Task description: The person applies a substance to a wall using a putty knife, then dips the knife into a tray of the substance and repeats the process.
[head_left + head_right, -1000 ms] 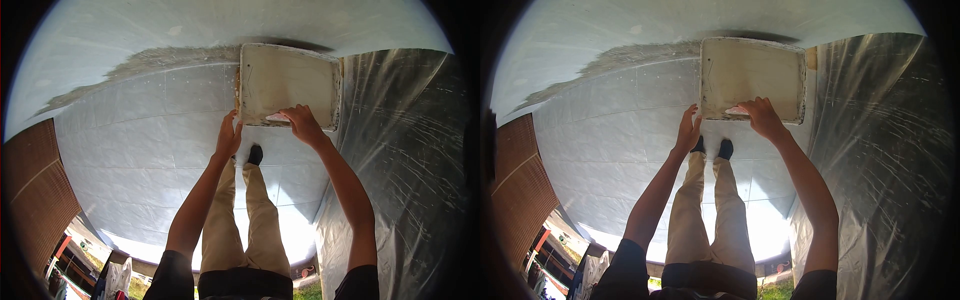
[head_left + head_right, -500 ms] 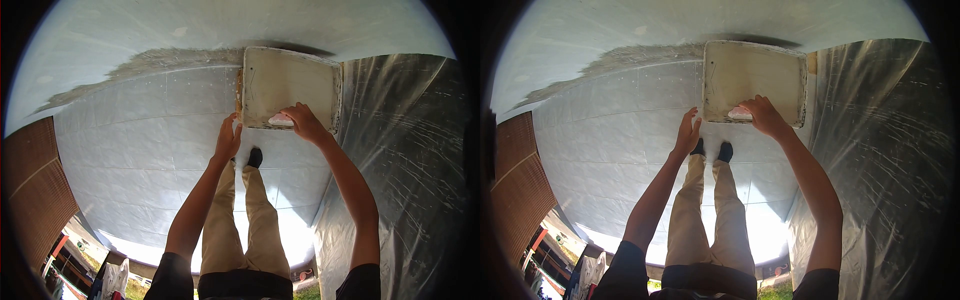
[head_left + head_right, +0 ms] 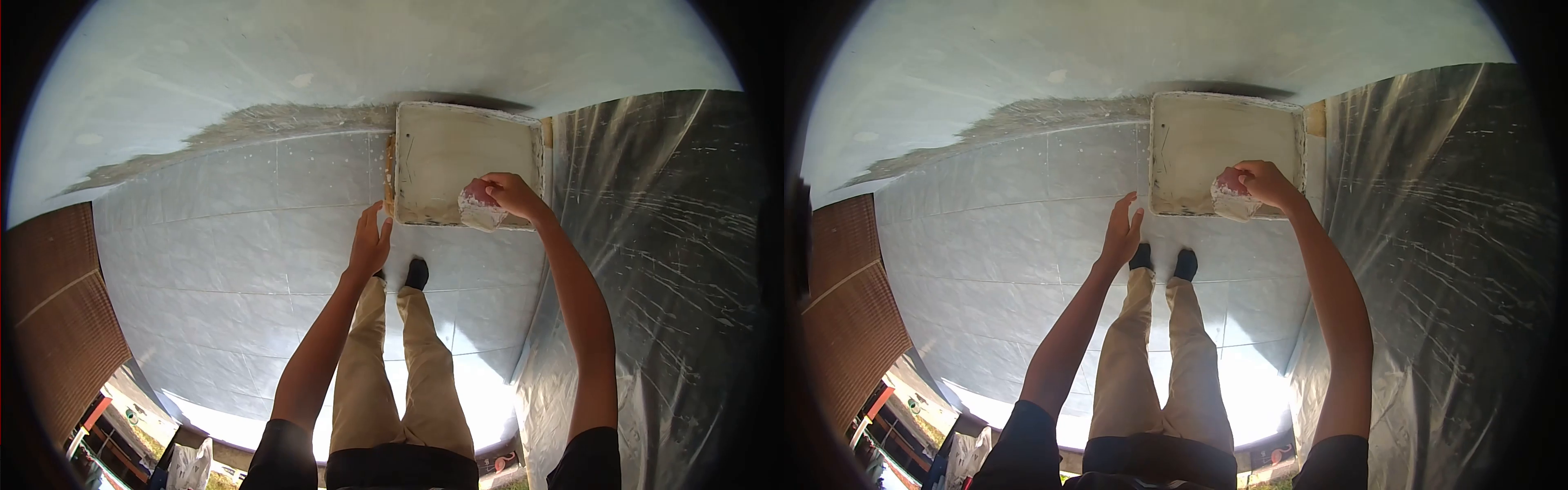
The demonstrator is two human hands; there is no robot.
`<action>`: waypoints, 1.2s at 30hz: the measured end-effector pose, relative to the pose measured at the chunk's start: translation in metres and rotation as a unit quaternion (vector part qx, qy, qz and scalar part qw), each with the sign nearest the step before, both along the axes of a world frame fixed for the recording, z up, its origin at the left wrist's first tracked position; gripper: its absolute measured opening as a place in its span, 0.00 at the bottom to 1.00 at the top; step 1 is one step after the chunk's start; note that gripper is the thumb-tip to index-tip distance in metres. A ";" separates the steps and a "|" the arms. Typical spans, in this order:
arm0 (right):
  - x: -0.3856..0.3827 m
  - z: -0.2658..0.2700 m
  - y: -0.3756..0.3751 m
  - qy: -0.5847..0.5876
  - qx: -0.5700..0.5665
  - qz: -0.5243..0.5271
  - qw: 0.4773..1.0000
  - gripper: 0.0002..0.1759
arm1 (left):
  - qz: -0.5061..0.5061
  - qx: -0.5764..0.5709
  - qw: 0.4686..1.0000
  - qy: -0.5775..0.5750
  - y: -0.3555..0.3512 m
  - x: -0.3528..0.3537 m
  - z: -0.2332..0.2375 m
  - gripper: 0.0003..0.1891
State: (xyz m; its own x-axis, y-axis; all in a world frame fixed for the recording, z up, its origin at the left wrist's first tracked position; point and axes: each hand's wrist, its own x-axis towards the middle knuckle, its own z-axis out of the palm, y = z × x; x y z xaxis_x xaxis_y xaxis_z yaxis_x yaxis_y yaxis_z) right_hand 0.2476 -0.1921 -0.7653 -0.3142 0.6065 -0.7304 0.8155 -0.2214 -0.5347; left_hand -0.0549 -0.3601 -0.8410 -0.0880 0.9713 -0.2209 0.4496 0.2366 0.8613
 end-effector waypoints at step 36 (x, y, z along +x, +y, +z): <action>0.054 0.652 0.030 0.492 0.473 -0.287 0.672 0.16 | -0.137 0.603 0.786 0.019 0.273 0.017 0.709 0.20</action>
State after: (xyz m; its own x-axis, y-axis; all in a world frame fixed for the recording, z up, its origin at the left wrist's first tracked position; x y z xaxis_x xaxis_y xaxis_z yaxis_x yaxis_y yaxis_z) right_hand 0.3019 -0.1623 -0.1138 0.1203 0.8808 0.4580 -0.1104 0.4704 -0.8755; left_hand -0.0383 -0.0867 -0.1322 0.1772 0.4559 0.8722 0.3713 -0.8517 0.3697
